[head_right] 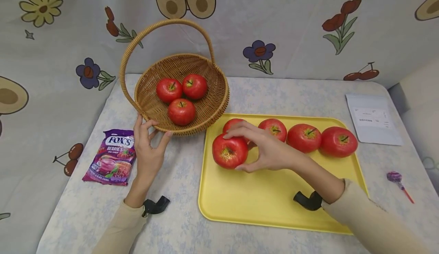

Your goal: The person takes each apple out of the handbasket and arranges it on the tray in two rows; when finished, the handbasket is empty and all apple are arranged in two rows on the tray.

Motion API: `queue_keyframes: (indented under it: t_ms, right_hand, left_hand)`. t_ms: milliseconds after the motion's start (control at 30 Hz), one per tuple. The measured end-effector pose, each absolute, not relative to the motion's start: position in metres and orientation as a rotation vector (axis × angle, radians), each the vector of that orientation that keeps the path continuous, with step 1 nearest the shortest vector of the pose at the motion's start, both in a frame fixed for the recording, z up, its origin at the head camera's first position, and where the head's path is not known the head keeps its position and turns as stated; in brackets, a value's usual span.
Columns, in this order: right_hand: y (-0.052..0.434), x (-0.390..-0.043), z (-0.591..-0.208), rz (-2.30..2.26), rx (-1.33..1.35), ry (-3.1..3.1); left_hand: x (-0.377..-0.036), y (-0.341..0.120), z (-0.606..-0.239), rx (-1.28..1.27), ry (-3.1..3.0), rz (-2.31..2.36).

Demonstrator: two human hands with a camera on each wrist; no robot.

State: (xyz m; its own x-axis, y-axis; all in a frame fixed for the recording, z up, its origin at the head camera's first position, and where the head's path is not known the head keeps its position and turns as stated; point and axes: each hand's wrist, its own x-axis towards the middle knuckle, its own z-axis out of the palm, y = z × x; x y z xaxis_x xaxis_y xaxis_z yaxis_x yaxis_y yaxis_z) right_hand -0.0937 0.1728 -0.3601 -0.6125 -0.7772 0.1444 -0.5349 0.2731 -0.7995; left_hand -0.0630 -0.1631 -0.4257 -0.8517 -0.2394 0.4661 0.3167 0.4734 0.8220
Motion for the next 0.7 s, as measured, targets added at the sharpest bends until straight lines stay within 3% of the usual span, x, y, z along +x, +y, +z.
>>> queue_keyframes:
  t_ms: [367,700]
  right_hand:
    - [0.195,-0.064,-0.402,-1.322,-1.083,2.130]
    - [0.195,-0.060,-0.419,-1.325,-1.030,2.055]
  left_hand:
    - [-0.055,-0.154,-0.404,-0.016,-2.221,-1.389]
    - [-0.062,-0.163,-0.426,-0.049,-2.209,-1.367]
